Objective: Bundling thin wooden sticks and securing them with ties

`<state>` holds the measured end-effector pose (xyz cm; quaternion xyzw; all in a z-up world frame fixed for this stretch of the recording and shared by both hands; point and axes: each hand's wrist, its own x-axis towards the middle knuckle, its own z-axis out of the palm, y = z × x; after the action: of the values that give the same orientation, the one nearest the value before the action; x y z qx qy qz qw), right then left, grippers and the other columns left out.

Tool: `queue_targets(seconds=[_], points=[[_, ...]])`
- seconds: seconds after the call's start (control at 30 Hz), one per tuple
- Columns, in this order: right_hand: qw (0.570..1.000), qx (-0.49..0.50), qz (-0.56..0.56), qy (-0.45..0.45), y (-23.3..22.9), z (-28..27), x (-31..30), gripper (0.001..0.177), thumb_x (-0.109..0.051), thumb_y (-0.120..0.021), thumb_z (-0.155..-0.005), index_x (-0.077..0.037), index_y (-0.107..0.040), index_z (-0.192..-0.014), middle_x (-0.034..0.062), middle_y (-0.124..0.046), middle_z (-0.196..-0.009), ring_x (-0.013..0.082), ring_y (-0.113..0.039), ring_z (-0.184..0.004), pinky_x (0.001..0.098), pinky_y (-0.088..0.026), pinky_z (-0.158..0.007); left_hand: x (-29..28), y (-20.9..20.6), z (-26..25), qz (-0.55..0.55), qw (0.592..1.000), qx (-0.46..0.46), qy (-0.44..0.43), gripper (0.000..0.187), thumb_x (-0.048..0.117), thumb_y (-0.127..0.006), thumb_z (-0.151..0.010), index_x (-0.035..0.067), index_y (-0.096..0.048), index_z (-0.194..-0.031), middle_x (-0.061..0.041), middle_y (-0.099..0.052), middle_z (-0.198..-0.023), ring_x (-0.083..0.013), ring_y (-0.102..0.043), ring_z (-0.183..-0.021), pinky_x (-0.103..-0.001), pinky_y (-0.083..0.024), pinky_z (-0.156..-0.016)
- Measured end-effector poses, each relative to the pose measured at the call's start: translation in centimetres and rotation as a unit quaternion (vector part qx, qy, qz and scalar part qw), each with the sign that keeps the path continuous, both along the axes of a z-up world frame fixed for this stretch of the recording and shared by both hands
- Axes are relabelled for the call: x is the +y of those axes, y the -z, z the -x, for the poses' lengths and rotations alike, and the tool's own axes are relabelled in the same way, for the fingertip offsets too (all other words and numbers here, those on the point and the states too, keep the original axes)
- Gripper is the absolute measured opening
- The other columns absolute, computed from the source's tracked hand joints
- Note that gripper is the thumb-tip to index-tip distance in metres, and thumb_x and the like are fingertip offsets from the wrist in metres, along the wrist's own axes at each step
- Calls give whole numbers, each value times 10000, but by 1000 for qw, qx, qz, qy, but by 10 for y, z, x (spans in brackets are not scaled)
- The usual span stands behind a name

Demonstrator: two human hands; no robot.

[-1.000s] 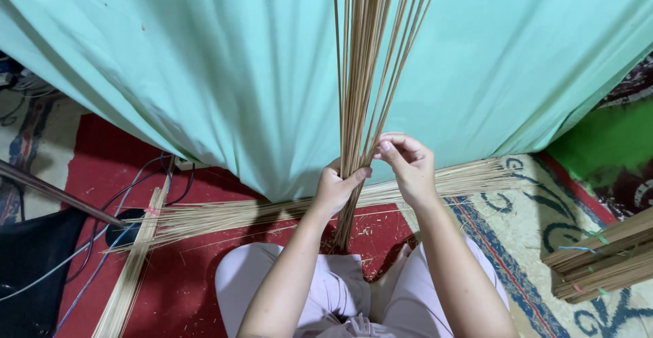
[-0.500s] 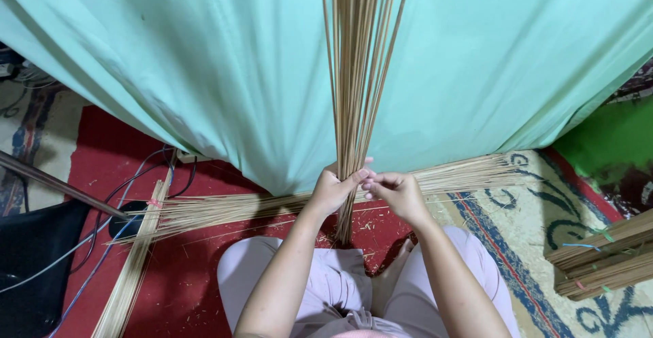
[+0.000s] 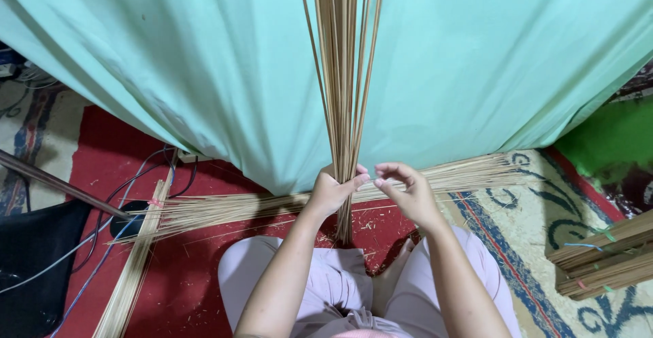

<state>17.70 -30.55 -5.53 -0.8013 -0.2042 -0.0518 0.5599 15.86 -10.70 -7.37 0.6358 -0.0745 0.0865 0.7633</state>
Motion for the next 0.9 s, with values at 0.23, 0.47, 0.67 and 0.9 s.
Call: queue_targets(seconds=[0.23, 0.47, 0.67, 0.9], points=[[982, 58, -181, -1, 13, 18, 23, 142, 44, -821, -821, -9, -723, -910, 20, -637, -741, 123, -637, -756, 303, -550, -794, -7, 12, -2, 25, 999, -6, -20, 164, -13, -803, -846, -31, -752, -1001, -115, -711, -658, -119, -655, -594, -240, -567, -564], [979, 53, -198, 17, 25, 19, 25, 138, 24, -835, -829, 3, -711, -885, 46, -650, -740, 130, -654, -764, 302, -554, -790, -3, 6, -1, 38, 999, -28, 10, 148, -24, -791, -856, -34, -746, -997, -123, -716, -667, -123, -654, -637, -241, -551, -590], [989, 22, -120, -88, 14, 16, 14, 109, 27, -719, -910, -11, -646, -838, 75, -623, -765, 183, -625, -784, 366, -551, -758, 5, 12, -2, -26, 998, 1, 58, 121, 33, -779, -891, 13, -750, -1007, -103, -728, -734, -138, -669, -732, -271, -549, -694], [972, 48, -192, -127, 30, -7, -24, 81, -37, -596, -1010, -18, -647, -949, 81, -649, -826, 174, -614, -838, 361, -499, -806, 6, -6, 8, -72, 995, 12, 75, 187, 195, -807, -919, 51, -768, -1033, -111, -732, -870, -193, -654, -851, -400, -533, -865]])
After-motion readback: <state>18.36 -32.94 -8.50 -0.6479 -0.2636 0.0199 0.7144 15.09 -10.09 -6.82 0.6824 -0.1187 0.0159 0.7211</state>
